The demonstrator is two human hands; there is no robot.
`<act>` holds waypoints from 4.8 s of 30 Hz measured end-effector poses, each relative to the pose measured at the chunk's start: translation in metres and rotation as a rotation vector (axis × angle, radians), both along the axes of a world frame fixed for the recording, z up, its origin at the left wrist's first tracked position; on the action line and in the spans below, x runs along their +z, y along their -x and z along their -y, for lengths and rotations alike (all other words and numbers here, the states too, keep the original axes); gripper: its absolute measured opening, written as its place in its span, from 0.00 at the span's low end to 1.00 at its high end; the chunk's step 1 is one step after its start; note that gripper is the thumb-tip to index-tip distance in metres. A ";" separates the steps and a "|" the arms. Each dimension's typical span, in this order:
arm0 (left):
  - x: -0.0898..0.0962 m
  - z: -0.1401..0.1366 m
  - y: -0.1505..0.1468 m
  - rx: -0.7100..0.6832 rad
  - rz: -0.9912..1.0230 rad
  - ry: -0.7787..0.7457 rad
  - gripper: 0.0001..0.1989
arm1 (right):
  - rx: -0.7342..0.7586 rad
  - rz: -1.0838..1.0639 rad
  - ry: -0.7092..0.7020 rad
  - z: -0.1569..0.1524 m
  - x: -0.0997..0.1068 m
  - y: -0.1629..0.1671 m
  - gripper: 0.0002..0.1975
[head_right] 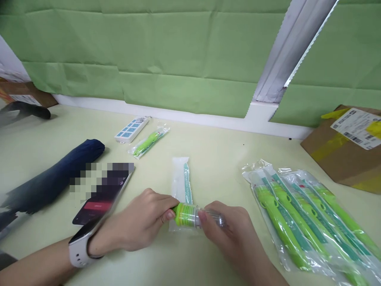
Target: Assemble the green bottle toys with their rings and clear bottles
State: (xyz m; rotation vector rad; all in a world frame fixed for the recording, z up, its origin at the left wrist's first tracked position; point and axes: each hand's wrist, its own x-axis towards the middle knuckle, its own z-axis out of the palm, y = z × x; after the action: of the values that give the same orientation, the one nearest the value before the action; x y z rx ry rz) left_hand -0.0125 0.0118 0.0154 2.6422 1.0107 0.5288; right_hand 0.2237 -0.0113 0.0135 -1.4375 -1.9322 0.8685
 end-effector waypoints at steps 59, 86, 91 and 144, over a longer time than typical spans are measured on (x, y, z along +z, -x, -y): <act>0.002 -0.011 -0.003 0.038 0.349 0.660 0.19 | 0.167 -0.154 -0.229 -0.009 -0.008 -0.018 0.11; -0.003 -0.008 -0.006 0.040 0.411 0.567 0.14 | -0.319 -0.435 -0.103 -0.020 -0.016 -0.018 0.19; -0.002 -0.008 -0.007 0.087 0.405 0.542 0.17 | -0.456 -0.367 -0.201 -0.023 -0.017 -0.022 0.21; -0.018 0.006 -0.011 0.146 0.110 0.070 0.17 | -0.277 0.055 -0.361 -0.015 -0.011 -0.011 0.08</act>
State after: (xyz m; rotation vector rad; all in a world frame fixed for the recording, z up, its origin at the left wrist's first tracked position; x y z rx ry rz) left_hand -0.0014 0.0055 -0.0030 2.4616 1.1718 0.6505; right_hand 0.2349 0.0034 0.0028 -1.4689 -1.7611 0.3365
